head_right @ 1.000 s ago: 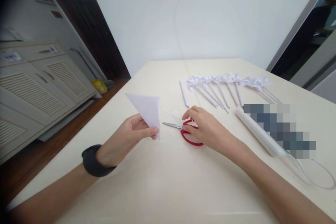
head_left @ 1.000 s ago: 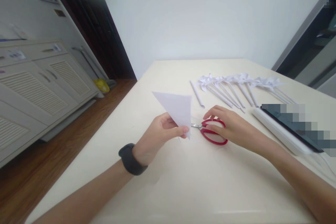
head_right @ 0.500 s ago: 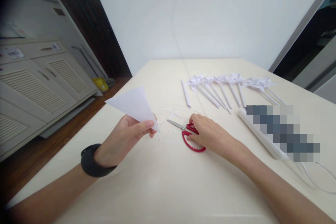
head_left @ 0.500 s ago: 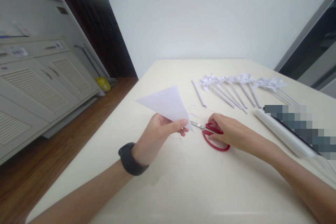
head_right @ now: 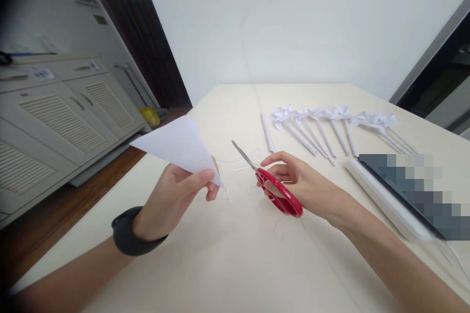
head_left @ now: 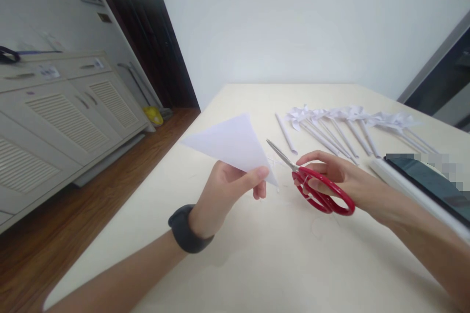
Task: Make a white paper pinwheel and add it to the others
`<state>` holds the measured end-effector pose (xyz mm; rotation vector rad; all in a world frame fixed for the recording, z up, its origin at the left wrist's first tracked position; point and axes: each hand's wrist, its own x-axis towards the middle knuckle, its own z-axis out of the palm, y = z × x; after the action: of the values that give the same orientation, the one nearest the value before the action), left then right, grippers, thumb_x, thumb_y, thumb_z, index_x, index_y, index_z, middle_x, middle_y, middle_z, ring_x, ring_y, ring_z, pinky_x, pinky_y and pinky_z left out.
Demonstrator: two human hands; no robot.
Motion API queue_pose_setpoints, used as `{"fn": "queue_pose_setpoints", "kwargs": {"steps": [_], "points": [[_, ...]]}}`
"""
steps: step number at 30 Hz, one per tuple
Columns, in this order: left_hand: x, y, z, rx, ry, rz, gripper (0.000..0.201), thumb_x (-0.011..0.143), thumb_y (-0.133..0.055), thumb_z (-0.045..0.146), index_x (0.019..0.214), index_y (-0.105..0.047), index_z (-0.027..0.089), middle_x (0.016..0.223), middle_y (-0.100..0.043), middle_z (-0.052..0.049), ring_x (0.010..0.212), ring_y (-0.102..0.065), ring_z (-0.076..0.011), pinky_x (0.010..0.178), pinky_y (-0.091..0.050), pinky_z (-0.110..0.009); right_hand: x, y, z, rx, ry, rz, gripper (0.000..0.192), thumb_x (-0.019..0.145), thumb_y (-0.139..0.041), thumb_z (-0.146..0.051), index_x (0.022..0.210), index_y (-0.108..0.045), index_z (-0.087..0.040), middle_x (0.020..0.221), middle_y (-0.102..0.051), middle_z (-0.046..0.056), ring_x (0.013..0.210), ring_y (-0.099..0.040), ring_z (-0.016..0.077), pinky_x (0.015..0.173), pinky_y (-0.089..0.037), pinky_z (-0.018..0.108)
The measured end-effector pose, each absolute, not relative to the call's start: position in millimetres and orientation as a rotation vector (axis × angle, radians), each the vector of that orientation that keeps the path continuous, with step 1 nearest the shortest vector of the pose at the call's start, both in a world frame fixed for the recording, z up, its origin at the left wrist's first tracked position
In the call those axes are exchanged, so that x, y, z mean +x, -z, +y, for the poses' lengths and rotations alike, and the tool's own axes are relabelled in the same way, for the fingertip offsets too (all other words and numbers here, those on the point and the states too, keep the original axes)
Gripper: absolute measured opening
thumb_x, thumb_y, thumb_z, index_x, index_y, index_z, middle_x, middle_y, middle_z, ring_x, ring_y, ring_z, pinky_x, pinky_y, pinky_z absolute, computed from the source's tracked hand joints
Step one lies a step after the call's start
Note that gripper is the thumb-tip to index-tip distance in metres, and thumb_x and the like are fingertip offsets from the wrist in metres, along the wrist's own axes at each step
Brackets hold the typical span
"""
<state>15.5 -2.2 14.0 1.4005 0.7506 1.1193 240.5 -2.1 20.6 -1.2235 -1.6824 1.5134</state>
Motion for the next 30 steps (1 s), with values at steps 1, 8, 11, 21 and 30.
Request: {"fn": "queue_pose_setpoints", "kwargs": {"steps": [1,8,11,21,30], "points": [[15,-14,-2,1.403,-1.128,0.747,0.020,0.081,-0.057,0.024,0.063,-0.057,0.015,0.055,-0.054,0.001,0.054,-0.048,-0.0102,0.054,-0.041,-0.025,238,-22,-4,-1.180,-1.552,-1.634,0.030,0.078,-0.061,-0.029,0.105,-0.048,-0.025,0.091,-0.062,0.004,0.077,-0.056,0.0142,0.058,-0.045,0.022],[15,-15,-4,1.389,-1.166,0.768,0.024,0.081,-0.056,0.027,0.059,-0.055,0.016,0.051,-0.052,0.002,0.049,-0.049,-0.0109,0.052,-0.043,-0.026,222,-17,-17,-0.899,-1.768,-1.389,0.036,0.071,-0.071,-0.027,0.103,-0.055,-0.026,0.075,-0.050,-0.001,0.060,-0.046,0.0088,0.049,-0.036,0.020],[16,-15,-5,1.355,-1.162,0.748,0.022,0.080,-0.057,0.026,0.060,-0.055,0.017,0.050,-0.050,0.003,0.046,-0.049,-0.0099,0.048,-0.042,-0.024,219,-13,-24,-0.837,-1.896,-1.307,0.042,0.066,-0.073,-0.041,0.101,-0.056,-0.025,0.072,-0.044,-0.002,0.045,-0.030,0.0031,0.039,-0.020,0.019],[17,-14,-8,1.328,-1.127,0.724,0.026,0.082,-0.055,0.029,0.059,-0.054,0.017,0.047,-0.047,0.004,0.043,-0.047,-0.0086,0.044,-0.038,-0.023,216,0,-33,-0.653,-2.161,-1.198,0.055,0.068,-0.051,-0.069,0.105,-0.047,-0.028,0.067,-0.042,-0.004,0.037,-0.032,0.0016,0.032,-0.020,0.015],[15,-14,-8,1.338,-1.114,0.775,0.028,0.080,-0.057,0.032,0.056,-0.054,0.017,0.045,-0.049,0.003,0.042,-0.046,-0.0106,0.043,-0.037,-0.025,210,-5,-41,-0.825,-1.966,-1.332,0.048,0.074,-0.054,-0.060,0.109,-0.048,-0.027,0.065,-0.043,-0.005,0.033,-0.027,-0.0001,0.031,-0.017,0.016]]}}
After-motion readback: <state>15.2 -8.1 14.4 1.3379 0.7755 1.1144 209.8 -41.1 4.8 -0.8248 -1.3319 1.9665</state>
